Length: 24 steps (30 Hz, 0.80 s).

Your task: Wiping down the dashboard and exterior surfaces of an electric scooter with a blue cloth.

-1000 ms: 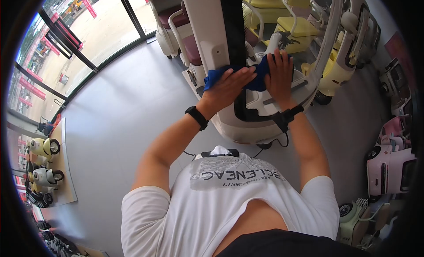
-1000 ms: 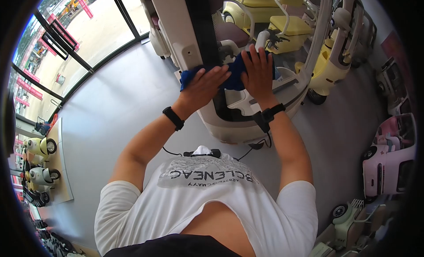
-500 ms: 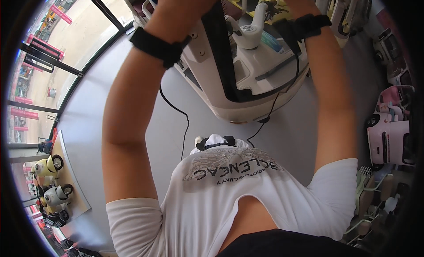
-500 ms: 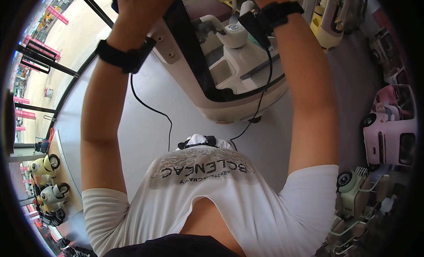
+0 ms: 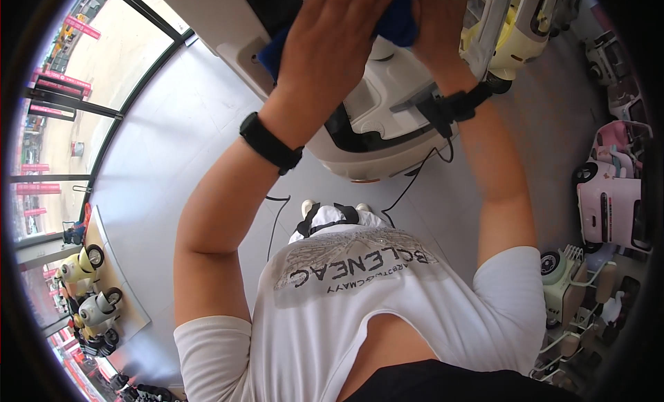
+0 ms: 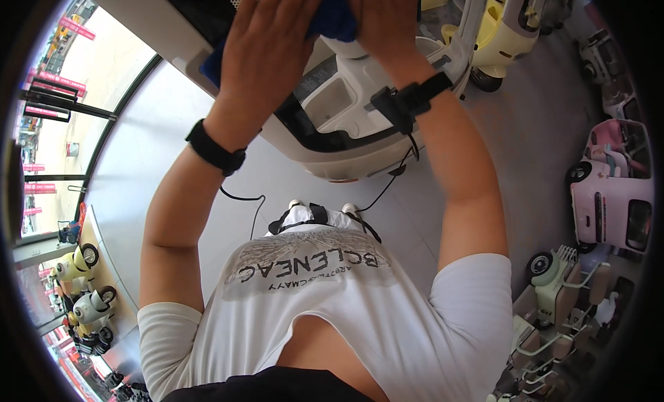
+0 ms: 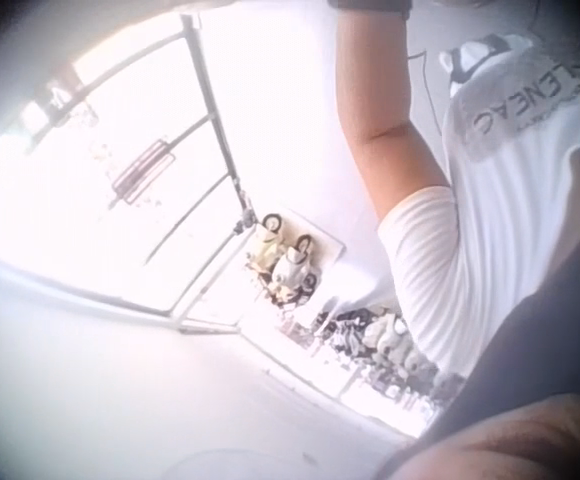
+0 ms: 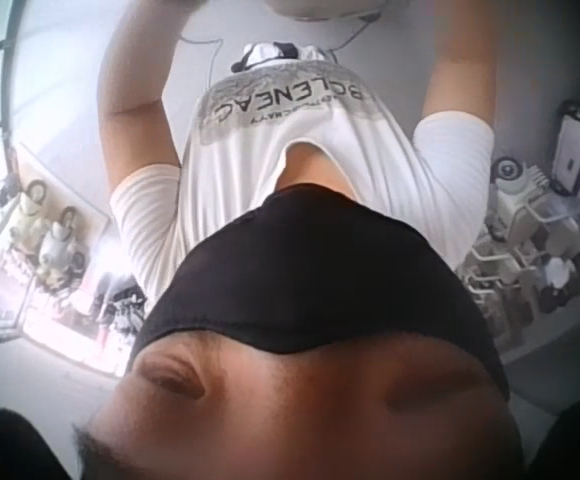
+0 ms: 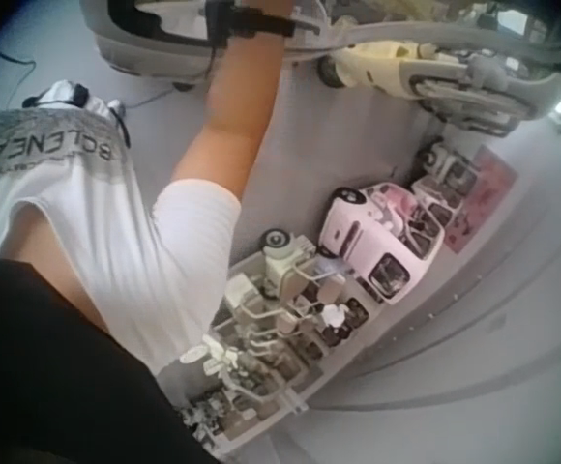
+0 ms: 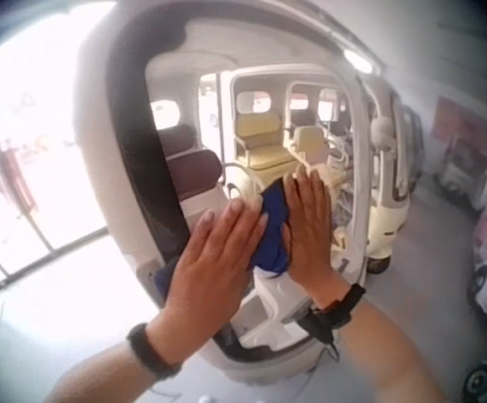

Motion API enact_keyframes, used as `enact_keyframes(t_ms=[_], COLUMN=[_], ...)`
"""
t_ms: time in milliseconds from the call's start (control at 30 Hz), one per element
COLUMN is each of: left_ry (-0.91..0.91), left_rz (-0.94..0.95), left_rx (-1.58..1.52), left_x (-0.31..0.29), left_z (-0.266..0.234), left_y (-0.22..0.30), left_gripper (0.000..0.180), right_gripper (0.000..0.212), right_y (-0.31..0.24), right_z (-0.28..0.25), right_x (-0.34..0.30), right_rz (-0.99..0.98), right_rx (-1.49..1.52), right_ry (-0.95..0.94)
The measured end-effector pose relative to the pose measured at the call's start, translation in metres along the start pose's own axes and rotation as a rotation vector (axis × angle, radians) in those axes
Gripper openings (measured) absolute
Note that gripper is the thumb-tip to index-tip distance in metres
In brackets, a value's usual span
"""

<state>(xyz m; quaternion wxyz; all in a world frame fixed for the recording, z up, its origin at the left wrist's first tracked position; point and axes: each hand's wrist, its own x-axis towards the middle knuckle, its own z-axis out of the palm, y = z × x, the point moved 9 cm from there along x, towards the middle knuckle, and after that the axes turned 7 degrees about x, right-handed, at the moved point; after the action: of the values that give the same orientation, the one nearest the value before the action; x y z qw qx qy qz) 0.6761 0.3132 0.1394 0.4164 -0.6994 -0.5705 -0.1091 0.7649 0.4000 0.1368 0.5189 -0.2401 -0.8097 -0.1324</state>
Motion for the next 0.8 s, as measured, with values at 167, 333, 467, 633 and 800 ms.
enact_keyframes(t_ms=[167,333,467,633,800], left_ry=[-0.11,-0.231,-0.107,0.065,0.2], left_rz=[0.159,0.302,0.43,0.253,0.057], left_rx=[0.02,-0.077,-0.035,0.004,0.127], left_x=[-0.071,-0.152,-0.189,-0.18,-0.133], left_z=[0.051,0.083,0.092,0.083,0.053], left_y=[0.089,0.143,0.136,0.081,0.0], left_gripper=[0.061,0.06,0.061,0.057,0.052], right_gripper=[0.067,0.069,0.074,0.077,0.065], right_y=[0.013,0.002,-0.009,-0.033,-0.061], right_z=[0.014,0.032,0.041,0.038,0.027], right_x=[-0.142,-0.268,-0.292,-0.195,-0.067], right_rz=[0.127,0.209,0.158,-0.035,-0.101], right_rx=[0.108,0.139,0.147,0.088,0.036], right_ry=[-0.128,-0.27,-0.446,-0.356,-0.212])
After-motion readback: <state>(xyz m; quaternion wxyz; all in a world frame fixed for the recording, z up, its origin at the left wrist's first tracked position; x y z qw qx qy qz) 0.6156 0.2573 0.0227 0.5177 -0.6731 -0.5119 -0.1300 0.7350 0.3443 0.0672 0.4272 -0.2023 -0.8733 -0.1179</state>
